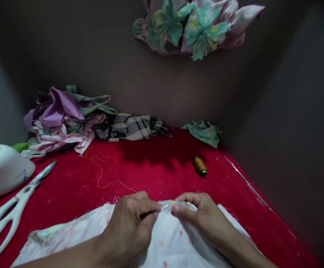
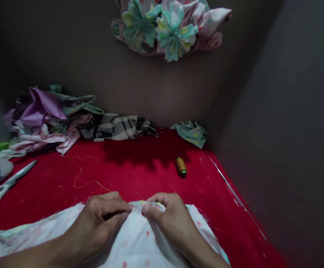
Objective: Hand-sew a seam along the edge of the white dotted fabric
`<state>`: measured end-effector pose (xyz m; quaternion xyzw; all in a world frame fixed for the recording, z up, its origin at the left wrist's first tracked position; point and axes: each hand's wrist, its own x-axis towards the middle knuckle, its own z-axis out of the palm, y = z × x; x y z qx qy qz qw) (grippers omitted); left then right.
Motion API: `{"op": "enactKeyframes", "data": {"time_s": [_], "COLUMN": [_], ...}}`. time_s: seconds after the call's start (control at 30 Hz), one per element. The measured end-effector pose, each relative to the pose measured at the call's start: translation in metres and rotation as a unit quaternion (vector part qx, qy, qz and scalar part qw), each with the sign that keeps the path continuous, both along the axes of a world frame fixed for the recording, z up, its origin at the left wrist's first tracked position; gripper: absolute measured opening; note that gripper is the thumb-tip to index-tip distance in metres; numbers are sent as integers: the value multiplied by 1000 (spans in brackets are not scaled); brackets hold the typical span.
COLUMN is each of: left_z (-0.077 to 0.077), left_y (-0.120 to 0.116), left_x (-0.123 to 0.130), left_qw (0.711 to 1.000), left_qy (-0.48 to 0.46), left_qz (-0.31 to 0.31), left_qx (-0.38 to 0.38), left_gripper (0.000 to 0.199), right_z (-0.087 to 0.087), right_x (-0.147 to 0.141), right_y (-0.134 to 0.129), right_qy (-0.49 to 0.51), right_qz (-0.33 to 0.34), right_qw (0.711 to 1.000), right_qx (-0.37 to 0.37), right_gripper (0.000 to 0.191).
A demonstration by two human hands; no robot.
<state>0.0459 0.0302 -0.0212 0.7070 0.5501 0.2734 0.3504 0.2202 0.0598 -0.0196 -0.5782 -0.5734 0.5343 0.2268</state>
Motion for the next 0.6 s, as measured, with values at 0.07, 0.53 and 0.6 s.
{"op": "enactKeyframes", "data": {"time_s": [0.07, 0.53, 0.6], "left_z": [0, 4, 4], "left_y": [0, 9, 12], "left_x": [1, 0, -1], "left_qw": [1000, 999, 998], "left_qy": [1, -26, -44], "left_qz": [0, 1, -6], "left_qx": [2, -30, -40], "left_gripper": [25, 20, 20], "right_z": [0, 3, 3], "right_x": [0, 2, 1], "right_y": [0, 3, 3], "right_qy": [0, 40, 38], "right_qz": [-4, -6, -5], "right_qw": [1000, 999, 999], "right_qx": [-2, 11, 16], "right_gripper": [17, 12, 12]}}
